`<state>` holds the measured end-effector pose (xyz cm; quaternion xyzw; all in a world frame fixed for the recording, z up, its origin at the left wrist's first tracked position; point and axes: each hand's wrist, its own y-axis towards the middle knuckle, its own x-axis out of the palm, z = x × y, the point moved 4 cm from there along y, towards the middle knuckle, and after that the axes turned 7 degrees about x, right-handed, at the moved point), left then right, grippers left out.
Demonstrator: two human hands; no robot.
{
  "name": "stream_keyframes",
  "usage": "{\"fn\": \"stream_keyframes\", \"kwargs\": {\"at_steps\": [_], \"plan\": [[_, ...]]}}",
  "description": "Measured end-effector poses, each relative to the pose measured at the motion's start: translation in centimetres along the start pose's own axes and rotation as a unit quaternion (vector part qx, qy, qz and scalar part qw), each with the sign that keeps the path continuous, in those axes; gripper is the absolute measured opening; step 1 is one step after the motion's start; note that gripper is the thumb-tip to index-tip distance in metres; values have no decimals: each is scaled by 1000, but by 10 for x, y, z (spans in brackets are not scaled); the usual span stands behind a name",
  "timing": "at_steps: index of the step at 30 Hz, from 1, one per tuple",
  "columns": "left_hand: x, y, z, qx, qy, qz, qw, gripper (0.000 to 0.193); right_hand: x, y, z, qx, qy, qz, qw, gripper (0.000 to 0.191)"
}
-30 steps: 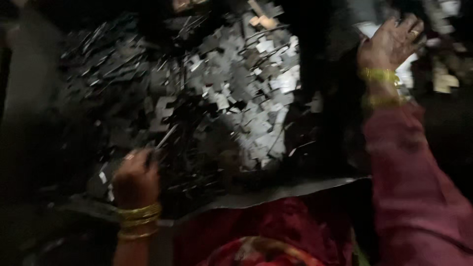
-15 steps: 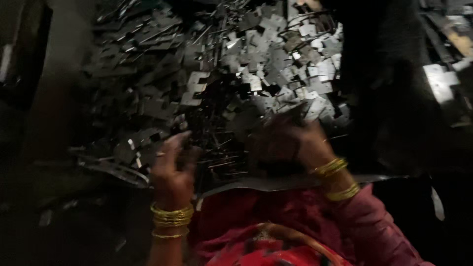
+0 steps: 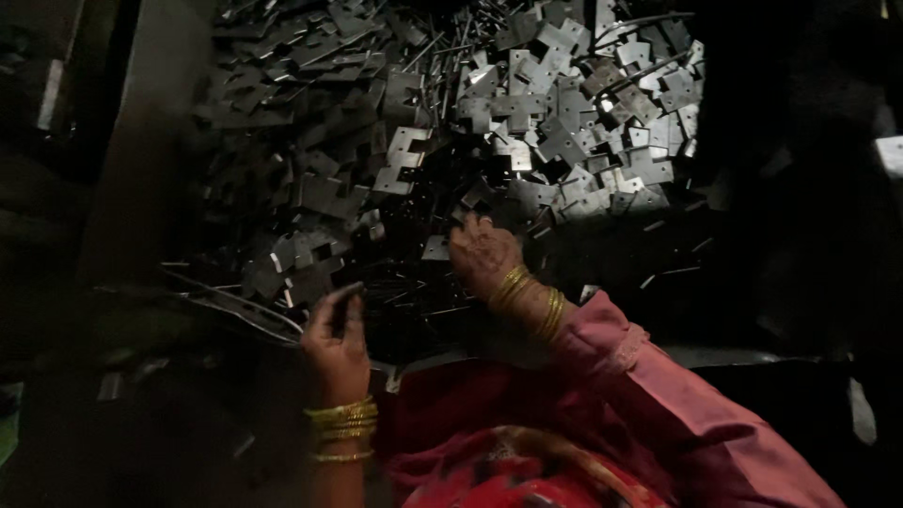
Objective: The person sorts small metal parts by hand from a large mixed pile on a table. They pick up individual pieces, separate them, and place them into different areas of the pile, continuing the sorting process throughout the clip.
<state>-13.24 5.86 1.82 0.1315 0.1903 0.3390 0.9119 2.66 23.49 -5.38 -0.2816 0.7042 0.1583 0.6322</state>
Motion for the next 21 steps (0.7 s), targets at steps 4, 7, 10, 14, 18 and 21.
{"fn": "stream_keyframes", "kwargs": {"at_steps": [4, 7, 10, 14, 18, 21], "plan": [[38, 19, 15, -59, 106, -71, 990, 22, -5, 3, 7, -28, -9, 63, 998, 17], [60, 24, 27, -144, 97, -82, 981, 23, -5, 4, 10, -51, 6, 84, 995, 13], [70, 32, 44, -19, 82, -69, 994, 22, -13, -4, 12, -67, 72, 105, 990, 10], [82, 45, 34, 33, 116, -64, 991, 21, -46, -26, 23, -57, 70, 88, 992, 4], [145, 70, 1, -1, 205, -159, 966, 21, -105, -51, 70, 13, 61, 139, 988, 18], [224, 81, -4, 226, 229, -268, 908, 20, -144, -99, 133, -2, 395, 232, 889, 14]]}}
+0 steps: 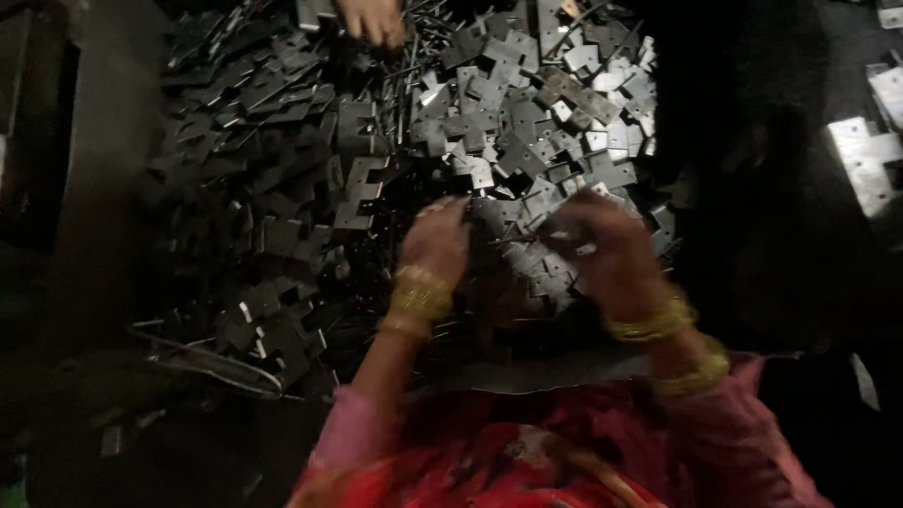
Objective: The person sorts small metal parts by hand from a large mixed pile on a table. They pick up individual pieces, separate them, and place them into different areas of the pile, continuing the sorting process throughout the clip.
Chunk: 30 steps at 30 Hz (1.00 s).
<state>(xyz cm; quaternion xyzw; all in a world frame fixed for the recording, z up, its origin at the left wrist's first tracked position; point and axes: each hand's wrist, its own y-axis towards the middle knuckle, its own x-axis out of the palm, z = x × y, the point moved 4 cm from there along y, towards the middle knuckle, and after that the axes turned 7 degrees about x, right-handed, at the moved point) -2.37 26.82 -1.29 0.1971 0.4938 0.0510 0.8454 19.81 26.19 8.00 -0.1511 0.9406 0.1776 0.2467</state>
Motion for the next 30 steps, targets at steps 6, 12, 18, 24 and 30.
{"fn": "stream_keyframes", "kwargs": {"at_steps": [6, 12, 18, 24, 30], "plan": [[47, 37, 12, 8, 152, -212, 965, 32, -52, -60, 79, 224, 464, 233, 824, 18], [20, 23, 6, -74, 16, -186, 980, 72, 25, -97, 117, 389, 574, 223, 686, 23], [-23, -6, 23, -175, -194, 10, 965, 34, 75, -106, 103, 430, 533, 142, 715, 26], [-112, -3, 64, -61, -124, -126, 982, 34, 81, -92, 91, 393, 517, 20, 760, 37], [-41, 6, 100, -1, -186, -205, 961, 40, 100, -75, 65, 358, 689, -51, 629, 64]]}}
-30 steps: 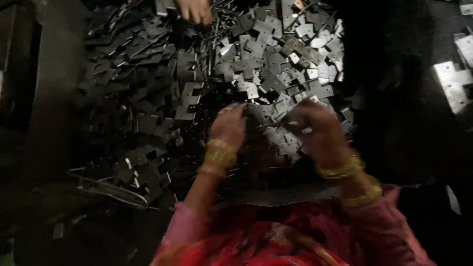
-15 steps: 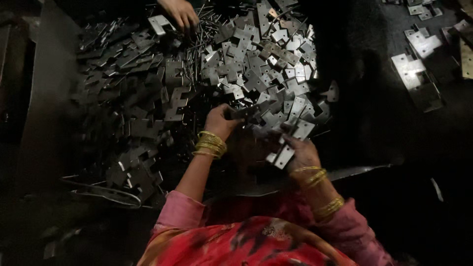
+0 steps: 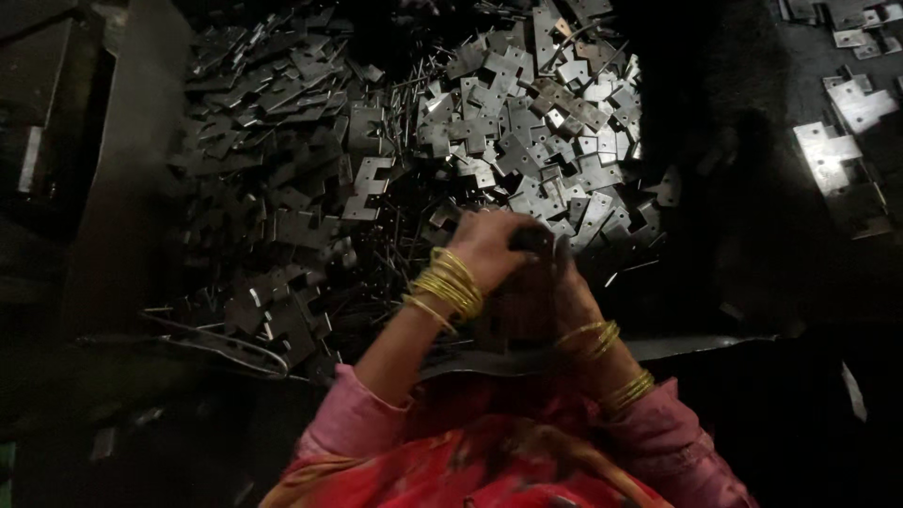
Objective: The person sorts small metal parts by hand from a large mixed pile on a table. They pick up individual pieces, separate them, and place them into different areas of the pile, continuing the sorting process throughout the clip.
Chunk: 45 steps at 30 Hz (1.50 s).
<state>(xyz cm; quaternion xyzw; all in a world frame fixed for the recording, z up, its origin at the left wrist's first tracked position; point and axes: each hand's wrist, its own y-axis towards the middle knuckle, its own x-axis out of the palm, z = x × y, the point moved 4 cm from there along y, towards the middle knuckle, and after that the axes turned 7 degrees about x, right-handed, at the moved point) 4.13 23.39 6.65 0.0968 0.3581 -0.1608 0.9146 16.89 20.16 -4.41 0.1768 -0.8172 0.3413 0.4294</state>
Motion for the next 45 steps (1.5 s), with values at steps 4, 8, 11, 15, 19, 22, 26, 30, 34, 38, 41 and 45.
{"fn": "stream_keyframes", "kwargs": {"at_steps": [4, 8, 11, 15, 19, 22, 26, 30, 34, 38, 41, 45], "plan": [[32, 2, -26, 84, 83, 98, 988, 56, -10, 4, 2, -15, 52, 74, 996, 52], [55, -60, -55, -71, -51, 242, 966, 53, -20, 15, 9, -68, -26, 172, 982, 34], [66, -96, -62, -170, -220, 218, 936, 52, 0, 26, 23, -109, -73, 164, 978, 31], [16, -135, -61, -228, -192, 151, 943, 41, 46, 12, 16, -249, -217, 121, 936, 44], [-27, -148, -56, -133, -14, 18, 991, 36, 85, -24, -5, -388, -718, -26, 577, 51], [-19, -128, -70, -143, -50, -79, 985, 39, 66, -30, -5, -182, -814, 13, 552, 47], [-65, -80, -111, -126, 219, 217, 943, 34, 38, -51, -21, -160, -756, 134, 620, 39], [-89, -57, -159, -355, 349, 108, 861, 55, 7, -88, -68, -346, -663, 283, 601, 54], [-108, -48, -173, -344, 242, 185, 888, 65, -46, -91, -178, -366, -512, 292, 720, 28], [-119, -45, -179, -357, -28, 264, 896, 33, -67, -79, -327, -552, -560, 532, 315, 78], [-127, -49, -158, -333, 17, 274, 902, 24, -85, -61, -397, -313, -596, 646, 361, 59], [-120, -70, -87, -93, 211, 307, 923, 21, -45, -68, -372, -457, -671, 582, 61, 63]]}}
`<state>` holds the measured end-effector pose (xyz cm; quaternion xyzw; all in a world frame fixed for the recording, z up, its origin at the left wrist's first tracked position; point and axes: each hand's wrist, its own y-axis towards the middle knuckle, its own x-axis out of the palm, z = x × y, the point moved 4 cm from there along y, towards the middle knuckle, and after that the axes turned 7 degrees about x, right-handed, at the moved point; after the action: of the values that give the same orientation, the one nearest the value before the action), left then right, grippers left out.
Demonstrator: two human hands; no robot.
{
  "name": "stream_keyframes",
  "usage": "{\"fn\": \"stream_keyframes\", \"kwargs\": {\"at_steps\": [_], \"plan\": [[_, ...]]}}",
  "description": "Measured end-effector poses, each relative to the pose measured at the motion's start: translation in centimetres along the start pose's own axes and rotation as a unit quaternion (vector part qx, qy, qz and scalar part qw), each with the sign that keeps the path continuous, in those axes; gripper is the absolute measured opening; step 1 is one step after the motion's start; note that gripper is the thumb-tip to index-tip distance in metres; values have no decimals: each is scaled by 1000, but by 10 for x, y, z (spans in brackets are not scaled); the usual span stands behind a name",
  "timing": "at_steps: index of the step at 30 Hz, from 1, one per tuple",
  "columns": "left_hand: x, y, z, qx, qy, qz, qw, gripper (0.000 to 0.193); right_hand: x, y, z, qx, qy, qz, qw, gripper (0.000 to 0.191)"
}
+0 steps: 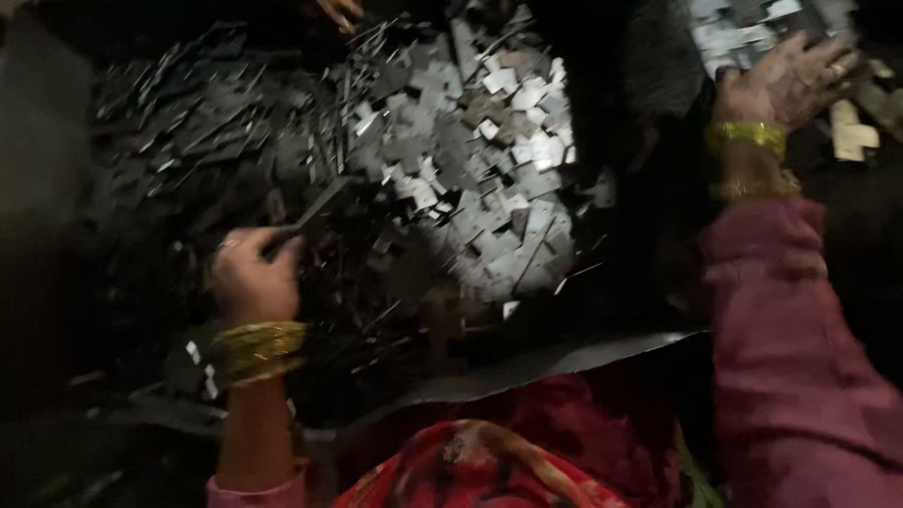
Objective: The person sorts small metal parts by hand from a large mixed pile on a table. They pick up individual pieces, separate them, and place them into different areas of the pile, continuing the sorting process throughout the clip.
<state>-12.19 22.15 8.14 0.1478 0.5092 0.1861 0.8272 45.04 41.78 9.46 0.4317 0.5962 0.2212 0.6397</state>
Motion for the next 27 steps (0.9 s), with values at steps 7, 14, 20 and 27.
{"fn": "stream_keyframes", "kwargs": {"at_steps": [7, 14, 20, 27], "plan": [[15, -81, 108, 240, -27, -197, 950, 7, -159, -237, -184, -310, 465, -475, 680, 87], [-44, -129, 65, 128, -117, 3, 985, 39, -139, -328, -239, -81, 566, -668, 476, 21], [-59, -157, -7, -175, -174, 68, 967, 25, -95, -262, -344, -208, 367, -393, 817, 28], [-40, -161, -24, -336, -169, -12, 926, 27, -77, -254, -407, -368, 263, -287, 844, 15]]}}
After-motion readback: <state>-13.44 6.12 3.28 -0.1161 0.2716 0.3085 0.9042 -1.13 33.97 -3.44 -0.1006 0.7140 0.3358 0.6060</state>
